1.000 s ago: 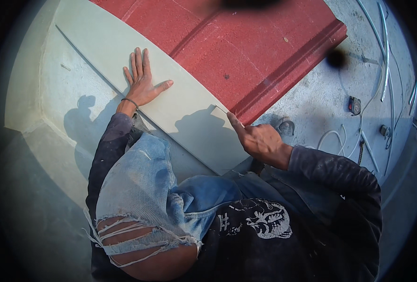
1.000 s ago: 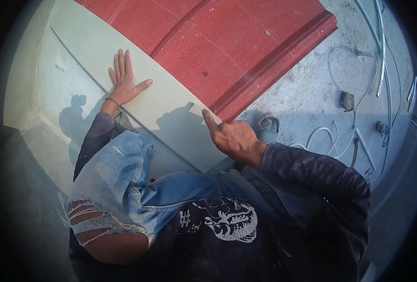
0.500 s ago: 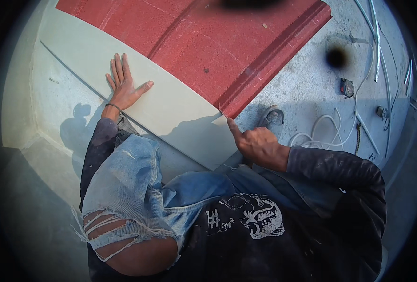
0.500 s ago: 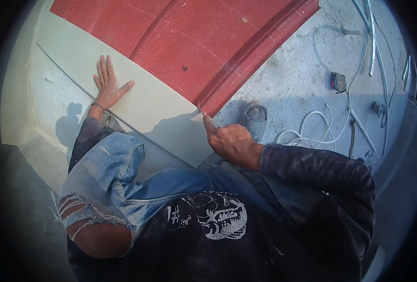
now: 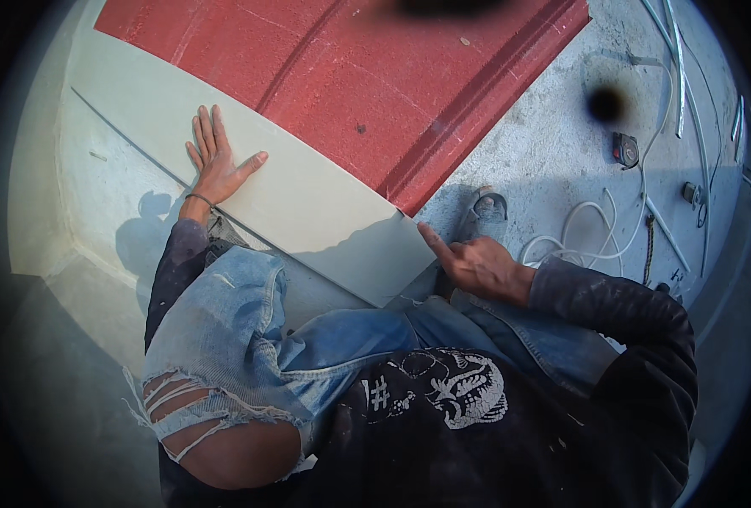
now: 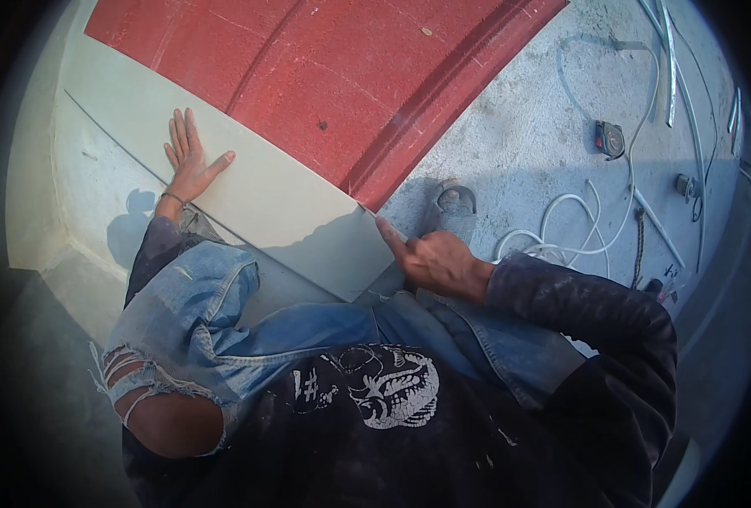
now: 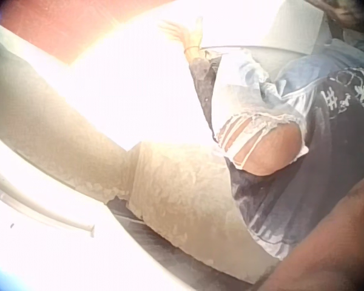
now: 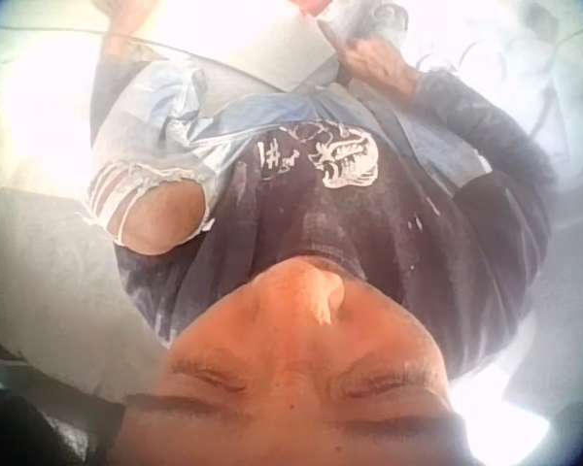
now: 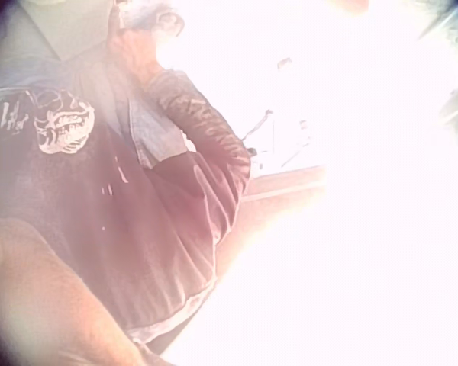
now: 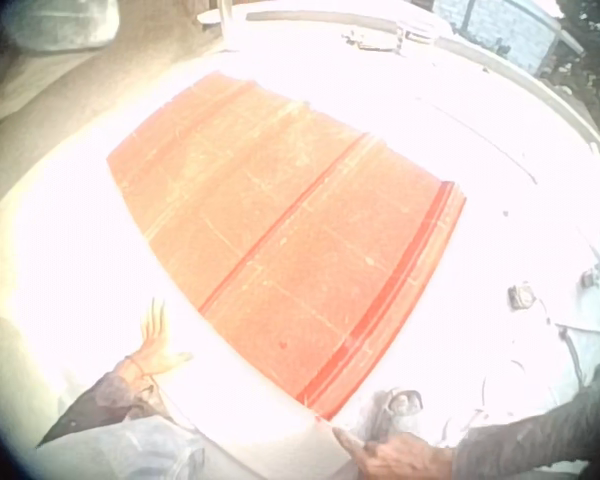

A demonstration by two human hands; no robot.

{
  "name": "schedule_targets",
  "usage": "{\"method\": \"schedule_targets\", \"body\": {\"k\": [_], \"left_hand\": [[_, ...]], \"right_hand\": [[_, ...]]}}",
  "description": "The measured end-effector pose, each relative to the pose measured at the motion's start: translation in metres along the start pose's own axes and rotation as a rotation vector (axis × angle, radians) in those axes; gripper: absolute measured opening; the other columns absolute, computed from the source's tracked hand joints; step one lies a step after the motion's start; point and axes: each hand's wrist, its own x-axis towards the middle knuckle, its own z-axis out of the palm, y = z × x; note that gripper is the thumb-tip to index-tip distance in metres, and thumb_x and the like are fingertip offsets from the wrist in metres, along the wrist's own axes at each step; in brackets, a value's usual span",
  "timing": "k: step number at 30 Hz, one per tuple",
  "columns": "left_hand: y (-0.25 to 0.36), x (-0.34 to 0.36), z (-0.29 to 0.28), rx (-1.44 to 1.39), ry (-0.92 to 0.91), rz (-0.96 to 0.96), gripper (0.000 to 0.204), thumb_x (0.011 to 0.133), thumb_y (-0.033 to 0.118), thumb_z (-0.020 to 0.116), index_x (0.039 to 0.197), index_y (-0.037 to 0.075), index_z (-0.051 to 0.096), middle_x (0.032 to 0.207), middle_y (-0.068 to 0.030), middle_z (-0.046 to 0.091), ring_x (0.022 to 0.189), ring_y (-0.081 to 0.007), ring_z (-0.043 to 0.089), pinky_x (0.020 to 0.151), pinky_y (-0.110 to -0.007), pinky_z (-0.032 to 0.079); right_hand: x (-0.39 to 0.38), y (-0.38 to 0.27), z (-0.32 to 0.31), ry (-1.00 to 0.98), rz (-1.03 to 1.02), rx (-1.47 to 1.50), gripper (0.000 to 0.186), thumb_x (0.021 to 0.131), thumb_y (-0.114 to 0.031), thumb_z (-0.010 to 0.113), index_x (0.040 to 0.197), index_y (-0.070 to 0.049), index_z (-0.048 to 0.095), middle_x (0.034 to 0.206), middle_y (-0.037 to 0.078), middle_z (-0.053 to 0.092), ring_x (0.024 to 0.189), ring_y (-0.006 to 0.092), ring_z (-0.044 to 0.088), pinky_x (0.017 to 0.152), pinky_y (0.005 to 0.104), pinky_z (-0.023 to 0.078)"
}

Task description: The person measures a red corrugated panel and a long beige board using a measuring tape and a pencil, drawing a line across the board.

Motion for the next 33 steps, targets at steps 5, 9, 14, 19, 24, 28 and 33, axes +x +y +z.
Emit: {"method": "schedule_targets", "body": {"k": [5,9,14,19,24,28,33], "left_hand": [[-0.002,-0.014,0.000,0.005,-0.011,-0.050,0.130,0.075,0.076,0.064,0.156,0.006,-0.010,0.160,-0.0251,-0.017,0.147,-0.0418,-0.021,0.108,-0.070,-0.011],[0.009,-0.006,-0.005,-0.031,-0.017,-0.066,0.131,0.073,0.075,0.066,0.156,0.008,-0.011,0.161,-0.0239,-0.016,0.148,-0.0407,-0.021,0.110,-0.068,-0.011],[0.017,0.003,-0.010,-0.008,0.007,-0.073,0.130,0.073,0.073,0.068,0.157,0.010,-0.010,0.162,-0.0201,-0.014,0.149,-0.0386,-0.018,0.112,-0.066,-0.009],[0.035,-0.001,0.008,-0.032,0.058,-0.104,0.118,0.076,0.061,0.072,0.159,0.018,0.000,0.164,-0.0185,-0.005,0.150,-0.0413,-0.003,0.111,-0.071,0.007],[0.029,-0.041,0.000,-0.012,0.136,-0.308,0.104,0.081,0.054,0.072,0.159,0.019,0.011,0.163,-0.0195,0.004,0.149,-0.0423,0.007,0.114,-0.064,0.016],[-0.019,-0.084,-0.004,-0.243,0.304,-0.376,0.084,0.089,0.045,0.066,0.153,0.006,0.028,0.154,-0.0251,0.031,0.143,-0.0380,0.031,0.115,-0.044,0.031],[-0.024,-0.091,0.014,-1.057,0.473,-0.839,0.077,0.094,0.052,0.057,0.146,0.000,0.039,0.144,-0.0272,0.047,0.133,-0.0332,0.048,0.107,-0.042,0.040]], "right_hand": [[-0.009,0.003,0.016,-0.156,0.043,-0.011,0.073,0.085,-0.008,0.054,0.149,0.009,0.022,0.064,0.019,0.064,0.054,0.0367,0.065,0.049,0.0470,0.051],[-0.005,0.010,0.004,-0.035,0.000,0.052,0.072,0.084,-0.009,0.056,0.147,0.010,0.026,0.064,0.019,0.064,0.056,0.0375,0.064,0.052,0.0487,0.051],[-0.023,0.034,-0.022,0.220,-0.241,-0.179,0.061,0.087,-0.014,0.056,0.140,0.010,0.039,0.071,0.021,0.065,0.059,0.0360,0.065,0.053,0.0499,0.050],[-0.053,0.077,-0.089,0.133,0.174,-0.065,0.034,0.091,-0.011,0.050,0.118,0.010,0.044,0.061,0.019,0.057,0.055,0.0424,0.059,0.053,0.0543,0.045],[-0.071,0.221,-0.092,0.547,0.515,-0.020,0.017,0.088,-0.005,0.050,0.098,0.004,0.040,0.089,0.033,0.058,0.074,0.0488,0.060,0.066,0.0560,0.046],[-0.068,0.246,-0.102,0.937,0.620,-0.617,0.027,0.089,-0.007,0.056,0.111,0.002,0.043,0.098,0.028,0.056,0.086,0.0436,0.060,0.073,0.0463,0.048],[-0.003,0.186,-0.089,0.792,0.352,0.415,0.033,0.103,-0.026,0.048,0.090,0.004,0.054,0.077,0.016,0.062,0.070,0.0244,0.062,0.064,0.0379,0.047]]}}
